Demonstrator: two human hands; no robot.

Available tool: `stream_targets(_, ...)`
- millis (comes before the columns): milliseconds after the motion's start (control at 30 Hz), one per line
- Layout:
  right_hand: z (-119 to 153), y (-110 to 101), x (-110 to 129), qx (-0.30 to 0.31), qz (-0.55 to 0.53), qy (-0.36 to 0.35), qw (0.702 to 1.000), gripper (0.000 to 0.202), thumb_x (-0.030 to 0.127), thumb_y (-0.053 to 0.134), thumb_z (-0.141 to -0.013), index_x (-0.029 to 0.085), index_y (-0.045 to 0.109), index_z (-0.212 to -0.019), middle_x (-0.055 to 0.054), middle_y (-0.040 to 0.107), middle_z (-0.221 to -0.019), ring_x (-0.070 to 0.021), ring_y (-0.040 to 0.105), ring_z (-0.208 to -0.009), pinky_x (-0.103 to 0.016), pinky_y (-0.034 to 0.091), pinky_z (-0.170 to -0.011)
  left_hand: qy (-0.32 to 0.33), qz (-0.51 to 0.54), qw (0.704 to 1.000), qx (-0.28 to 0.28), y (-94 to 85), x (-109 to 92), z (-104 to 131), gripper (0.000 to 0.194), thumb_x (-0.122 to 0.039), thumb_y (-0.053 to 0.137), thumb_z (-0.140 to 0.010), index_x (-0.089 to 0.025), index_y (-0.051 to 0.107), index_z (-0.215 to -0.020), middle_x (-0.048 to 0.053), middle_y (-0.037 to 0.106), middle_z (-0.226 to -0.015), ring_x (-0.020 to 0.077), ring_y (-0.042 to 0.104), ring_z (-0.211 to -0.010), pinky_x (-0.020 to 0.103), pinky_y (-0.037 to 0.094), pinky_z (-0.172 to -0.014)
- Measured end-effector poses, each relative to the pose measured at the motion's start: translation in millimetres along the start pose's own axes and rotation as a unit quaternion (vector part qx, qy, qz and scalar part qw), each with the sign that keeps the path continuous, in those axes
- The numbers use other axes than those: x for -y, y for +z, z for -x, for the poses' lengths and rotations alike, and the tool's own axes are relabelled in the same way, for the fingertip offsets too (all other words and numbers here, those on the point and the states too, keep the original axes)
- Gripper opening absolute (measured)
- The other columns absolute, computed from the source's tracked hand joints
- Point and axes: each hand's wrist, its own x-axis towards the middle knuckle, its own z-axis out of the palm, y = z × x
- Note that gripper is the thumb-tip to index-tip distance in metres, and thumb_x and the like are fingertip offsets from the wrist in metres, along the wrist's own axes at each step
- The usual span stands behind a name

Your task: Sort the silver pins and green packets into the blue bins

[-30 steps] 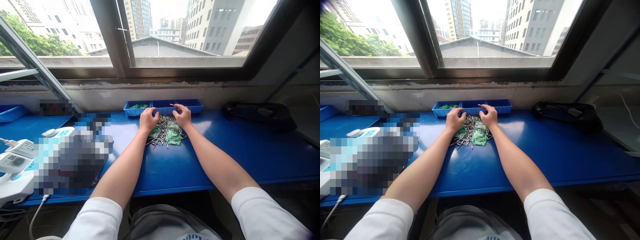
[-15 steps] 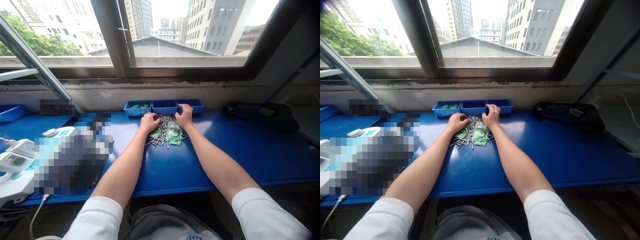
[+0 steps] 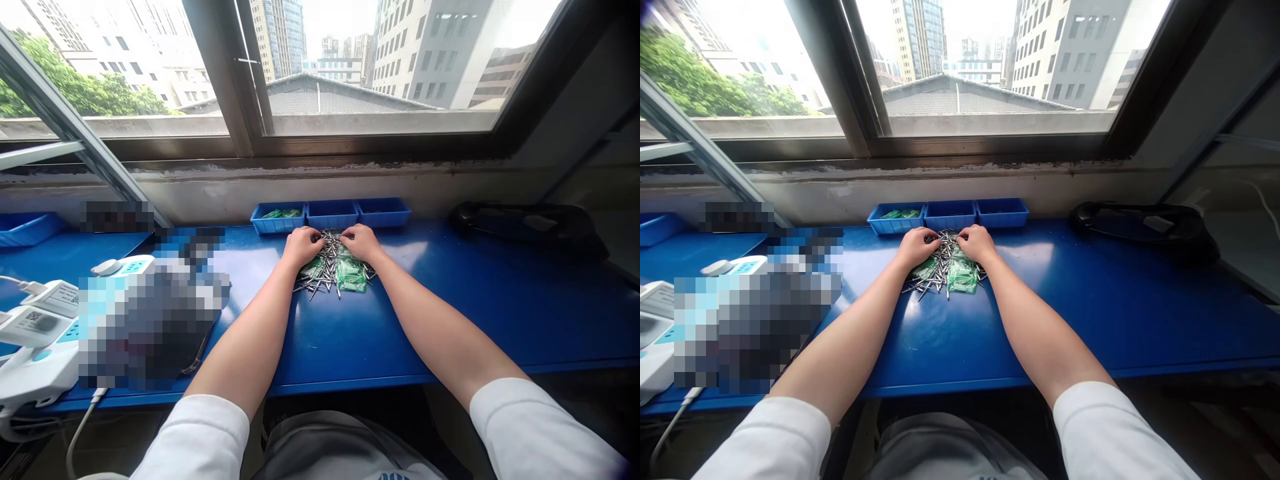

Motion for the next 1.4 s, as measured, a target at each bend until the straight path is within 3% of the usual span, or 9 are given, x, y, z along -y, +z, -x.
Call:
stream_targets(167,0.8,-1.6,1.1,-0.002,-0.006,0.004,1.0,0.013,0.029,0.062,-0.078,0.02,0.071,-0.076,-0.006,0.065,-0.085,-0.0197,0.059,-0.081,-0.034,0.045,-0.081,-0.002,0.002,1.0,0.005,-0.6,-1.3,-0.2,0.024,-0.037,0.06,-0.077,-0.021,0.073,-0.089,0.007,0.071,-0.1,0.0257,0.062,-0.094,0.038,0.048,-0.088)
stream_targets(433,-0.3,-0.4,-0.4,-0.006,0.002,-0.004,1.0,0.016,0.026,0.057,-0.083,0.019,0.066,-0.073,-0.008,0.064,-0.089,-0.0215,0.056,-0.089,-0.036,0.043,-0.085,-0.001,-0.003,1.0,0.0,-2.9,-5.2,1.8,0.023,-0.035,0.06,-0.077,-0.022,0.072,-0.09,0.007,0.071,-0.101,0.0262,0.062,-0.096,0.037,0.048,-0.087)
stream_targets(633,3.6,-5.2,10.3,-0.026,-0.03,-0.073,0.997,0.016,0.026,0.052,-0.087,0.019,0.064,-0.077,-0.007,0.065,-0.084,-0.0222,0.054,-0.088,-0.035,0.042,-0.082,0.011,-0.003,0.997,-0.071,-9.1,-16.9,1.9,0.031,-0.031,0.059,-0.081,-0.019,0.068,-0.107,0.01,0.07,-0.104,0.0275,0.062,-0.101,0.04,0.046,-0.092)
stream_targets(833,7.4,-10.8,24.9,0.0,-0.093,-0.098,0.991,0.016,0.029,0.053,-0.086,0.02,0.064,-0.079,-0.004,0.067,-0.08,-0.0177,0.057,-0.077,-0.03,0.042,-0.072,0.108,0.048,0.993,-0.021,-6.1,-18.2,1.0,0.023,-0.026,0.054,-0.086,-0.023,0.073,-0.099,0.004,0.074,-0.096,0.0213,0.066,-0.092,0.033,0.048,-0.087)
stream_targets(1100,10.5,-12.2,22.4,-0.012,-0.162,-0.069,0.984,0.017,0.034,0.059,-0.08,0.019,0.067,-0.083,-0.003,0.069,-0.078,-0.0163,0.059,-0.073,-0.028,0.044,-0.067,0.091,0.038,0.995,-0.012,-6.3,-14.6,2.3,0.028,-0.033,0.047,-0.091,-0.022,0.073,-0.089,0.006,0.074,-0.089,0.0217,0.066,-0.085,0.031,0.048,-0.079)
stream_targets(1300,9.6,-13.4,23.0,-0.005,-0.152,-0.054,0.987,0.022,0.035,0.056,-0.082,0.018,0.069,-0.078,-0.004,0.069,-0.075,-0.0162,0.059,-0.07,-0.028,0.043,-0.065,0.049,0.085,0.995,0.001,-7.9,-17.9,4.4,0.026,-0.035,0.048,-0.091,-0.023,0.065,-0.105,0.004,0.072,-0.092,0.0194,0.065,-0.085,0.028,0.048,-0.076)
stream_targets(1400,9.3,-12.9,22.6,-0.007,-0.155,-0.05,0.987,0.026,0.037,0.054,-0.084,0.018,0.069,-0.076,-0.004,0.069,-0.073,-0.0163,0.059,-0.068,-0.028,0.044,-0.064,0.038,0.093,0.995,0.015,-8.5,-19.2,4.5,0.022,-0.033,0.048,-0.09,-0.022,0.063,-0.102,0.004,0.071,-0.091,0.0181,0.064,-0.081,0.028,0.047,-0.073)
